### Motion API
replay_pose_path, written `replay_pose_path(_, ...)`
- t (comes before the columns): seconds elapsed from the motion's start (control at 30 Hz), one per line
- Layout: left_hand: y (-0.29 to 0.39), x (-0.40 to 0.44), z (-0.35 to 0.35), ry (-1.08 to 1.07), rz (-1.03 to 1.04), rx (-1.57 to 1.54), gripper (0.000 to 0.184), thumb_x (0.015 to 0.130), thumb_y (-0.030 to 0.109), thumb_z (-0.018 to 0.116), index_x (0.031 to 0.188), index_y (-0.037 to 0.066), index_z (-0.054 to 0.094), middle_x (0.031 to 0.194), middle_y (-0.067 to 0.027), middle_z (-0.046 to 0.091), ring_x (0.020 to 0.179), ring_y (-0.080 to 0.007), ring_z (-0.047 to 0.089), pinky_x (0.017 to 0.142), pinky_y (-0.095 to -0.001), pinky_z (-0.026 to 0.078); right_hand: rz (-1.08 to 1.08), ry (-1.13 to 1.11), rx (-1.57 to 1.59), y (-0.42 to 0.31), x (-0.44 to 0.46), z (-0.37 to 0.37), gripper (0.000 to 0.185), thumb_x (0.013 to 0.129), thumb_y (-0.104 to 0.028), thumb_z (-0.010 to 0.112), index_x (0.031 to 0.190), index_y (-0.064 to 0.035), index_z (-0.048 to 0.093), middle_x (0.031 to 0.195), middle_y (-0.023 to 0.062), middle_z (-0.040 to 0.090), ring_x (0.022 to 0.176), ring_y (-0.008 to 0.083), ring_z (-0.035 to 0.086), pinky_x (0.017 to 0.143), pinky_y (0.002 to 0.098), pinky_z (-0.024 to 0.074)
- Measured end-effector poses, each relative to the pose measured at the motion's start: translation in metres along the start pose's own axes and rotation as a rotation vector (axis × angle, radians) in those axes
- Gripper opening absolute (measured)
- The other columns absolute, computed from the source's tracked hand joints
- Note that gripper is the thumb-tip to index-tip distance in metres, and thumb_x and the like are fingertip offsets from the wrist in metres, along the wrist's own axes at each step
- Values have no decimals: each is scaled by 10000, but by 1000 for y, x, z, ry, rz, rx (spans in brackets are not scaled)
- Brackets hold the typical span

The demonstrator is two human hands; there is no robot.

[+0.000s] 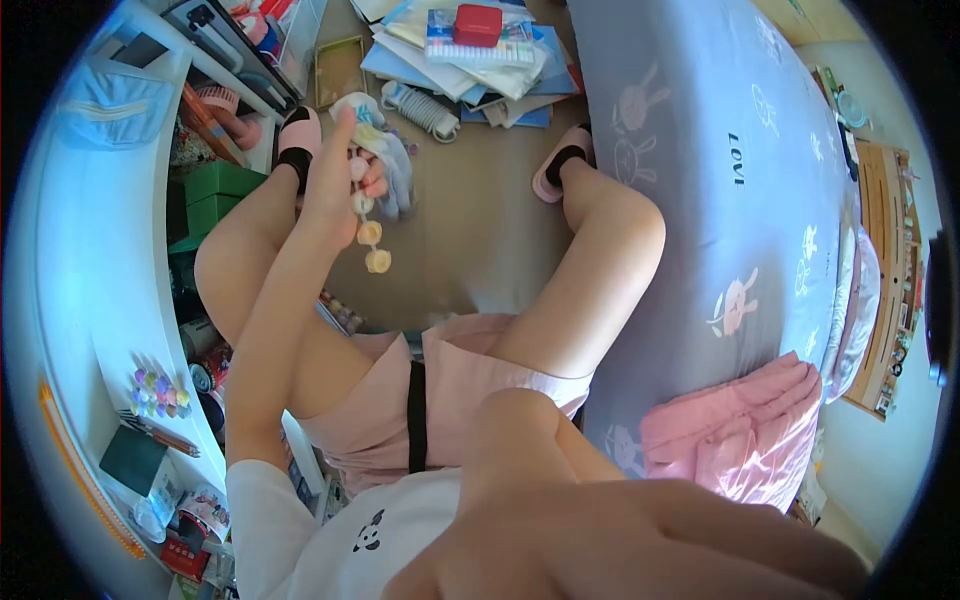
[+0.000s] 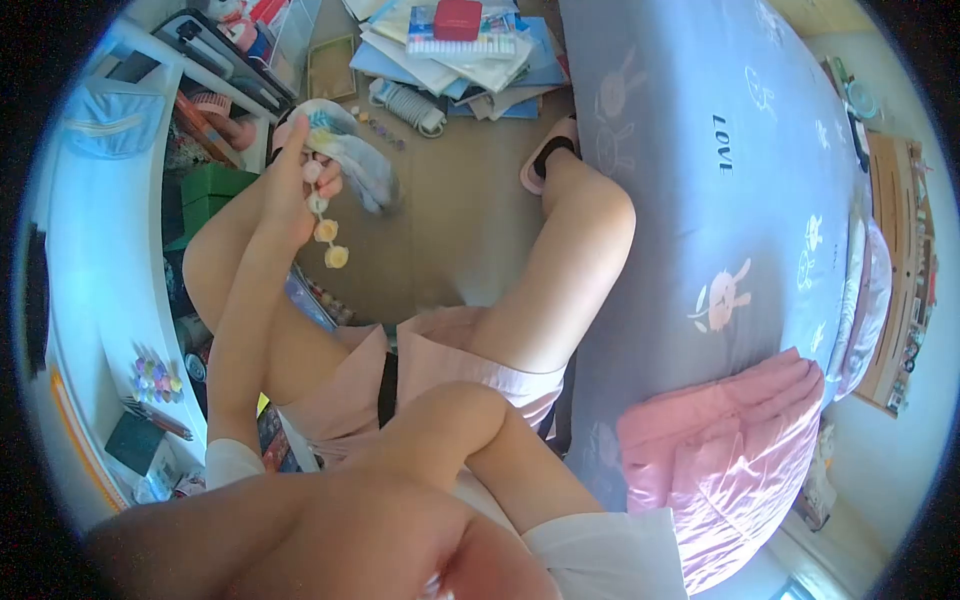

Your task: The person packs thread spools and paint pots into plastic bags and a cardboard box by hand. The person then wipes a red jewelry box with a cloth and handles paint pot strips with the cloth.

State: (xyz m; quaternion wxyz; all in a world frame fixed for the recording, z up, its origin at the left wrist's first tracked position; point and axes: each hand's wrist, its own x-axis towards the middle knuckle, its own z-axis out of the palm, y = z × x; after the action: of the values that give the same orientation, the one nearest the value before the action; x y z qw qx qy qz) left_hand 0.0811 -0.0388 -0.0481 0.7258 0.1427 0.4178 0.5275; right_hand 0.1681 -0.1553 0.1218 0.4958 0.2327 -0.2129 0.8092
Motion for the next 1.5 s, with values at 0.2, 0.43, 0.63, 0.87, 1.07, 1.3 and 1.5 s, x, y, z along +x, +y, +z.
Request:
replay_pose_path(0.2,3,-5,4,-20,-10,-6,216,849,320,447,795,111,425,614,18,339,465,-68,336,386,-185,257,-17,14,63,11,4,7,237,828,-170,358,760,30,466,743,150,491,651,222,471,633,303,357)
replay_pose_path(0.43,-3,-1,1,-8,-53,9,257,847,347,443,797,95,449,617,18,361,463,-61,345,382,-188,264,-6,25,26,4,7,3,283,855,-182,325,882,69,454,852,179,496,748,258,478,709,319,365)
replay_pose_path(0.63,-4,-1,4,1,-71,22,247,844,341,450,793,100,450,628,19,357,474,-57,338,384,-185,259,-62,-4,111,15,13,9,346,878,-192,297,987,102,443,946,204,501,830,288,485,775,333,372)
replay_pose_path(0.87,-2,-4,7,-26,-34,44,219,850,311,447,824,94,432,627,16,351,476,-62,337,384,-173,252,-142,-11,171,15,6,21,402,897,-194,263,1048,126,455,1011,218,510,868,291,508,779,323,400)
replay_pose_path(1.07,-1,-2,2,-11,-61,18,232,852,317,442,776,98,442,612,19,351,475,-63,335,390,-185,251,52,149,-54,-12,3,3,386,893,-177,266,1046,118,461,1004,211,515,848,268,518,748,306,412)
replay_pose_path(1.3,-5,-5,5,7,-64,62,251,847,335,444,784,92,441,619,19,348,470,-65,326,385,-187,257,-18,90,96,12,10,11,372,889,-168,276,1037,111,472,1002,199,522,829,254,527,727,301,421)
replay_pose_path(1.5,-7,-1,-1,-24,-94,63,269,845,355,444,777,94,442,617,20,359,464,-65,345,382,-190,269,-7,76,78,15,12,7,360,884,-160,285,1029,105,481,1001,190,527,813,242,535,709,296,428)
